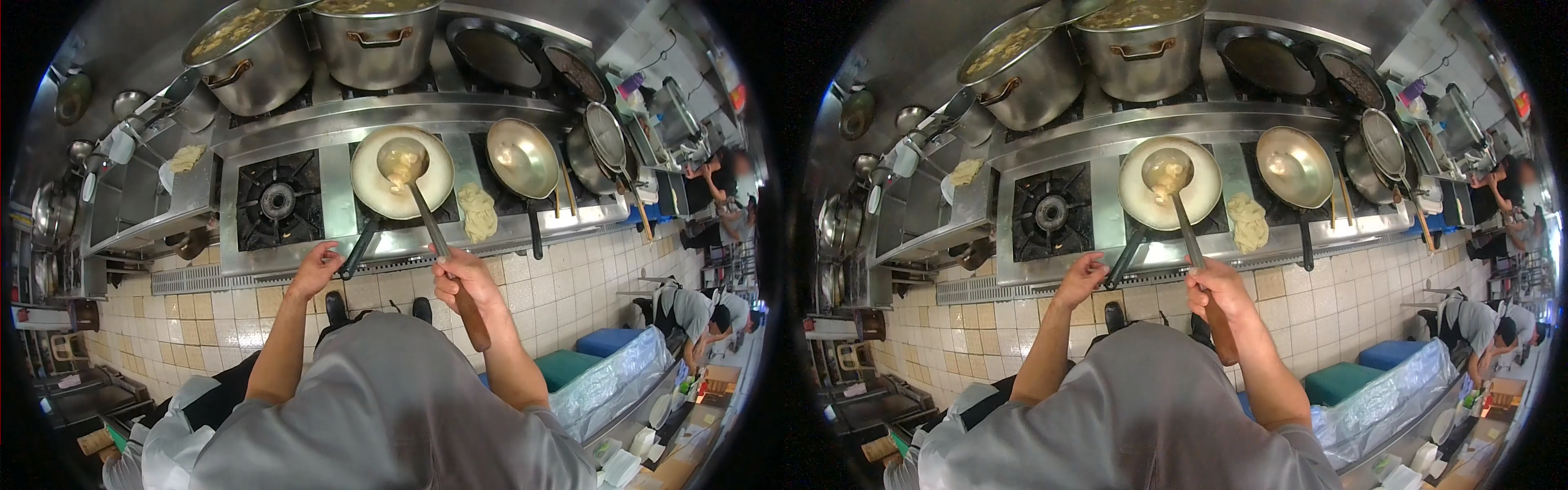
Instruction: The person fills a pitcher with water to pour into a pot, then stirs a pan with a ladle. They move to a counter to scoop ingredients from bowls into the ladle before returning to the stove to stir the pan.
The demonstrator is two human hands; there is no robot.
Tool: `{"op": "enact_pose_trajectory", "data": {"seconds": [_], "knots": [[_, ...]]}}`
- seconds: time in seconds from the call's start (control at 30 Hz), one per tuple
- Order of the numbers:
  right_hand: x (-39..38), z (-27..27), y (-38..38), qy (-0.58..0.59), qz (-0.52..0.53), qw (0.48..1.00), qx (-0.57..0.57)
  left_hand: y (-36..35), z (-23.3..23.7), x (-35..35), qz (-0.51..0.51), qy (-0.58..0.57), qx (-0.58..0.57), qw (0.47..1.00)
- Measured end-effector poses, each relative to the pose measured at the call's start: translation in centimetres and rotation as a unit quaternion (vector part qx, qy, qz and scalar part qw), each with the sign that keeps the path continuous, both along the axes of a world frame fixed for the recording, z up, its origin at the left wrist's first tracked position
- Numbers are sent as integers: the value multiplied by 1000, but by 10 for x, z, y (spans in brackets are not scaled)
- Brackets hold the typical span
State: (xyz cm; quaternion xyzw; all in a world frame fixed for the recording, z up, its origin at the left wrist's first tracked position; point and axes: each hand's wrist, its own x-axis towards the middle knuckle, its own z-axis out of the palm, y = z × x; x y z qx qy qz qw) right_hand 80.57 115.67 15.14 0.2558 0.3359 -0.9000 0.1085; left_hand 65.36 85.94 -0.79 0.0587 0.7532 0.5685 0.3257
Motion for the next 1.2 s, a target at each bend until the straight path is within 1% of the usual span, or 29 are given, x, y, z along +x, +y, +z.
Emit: {"op": "enact_pose_trajectory", "data": {"seconds": [0.03,0.1,0.23,0.3,0.43,0.63,0.7,0.77,0.9,1.03,1.13,1.2], "knots": [[-1,-1,-2,0,0,1000,0,0,2,0,0,-7,-5,1000],[-2,-5,-4,-15,30,993,117,1,3,0,1,-13,-9,1000],[-3,-9,1,-4,23,991,128,-2,1,0,-10,-7,-8,1000],[-3,-13,3,-15,22,987,157,-3,0,0,-13,-5,-9,1000],[3,-22,6,-15,19,987,158,-4,7,2,-11,-7,-12,1000],[13,-27,12,-1,10,991,136,-5,1,2,-15,0,-7,1000],[17,-26,20,-1,-36,999,-11,-4,0,2,-17,3,-8,1000],[18,-15,20,4,-40,999,-20,-3,1,1,-24,6,-24,999],[21,0,17,21,-41,999,-26,-1,4,2,-15,1,-15,1000],[17,-4,19,19,-34,999,-1,0,7,5,-21,8,-15,1000],[15,-10,21,18,-36,999,-9,-1,8,7,-22,13,-19,1000],[17,-17,27,28,-26,998,-49,0,7,9,-20,17,-8,1000]]}}
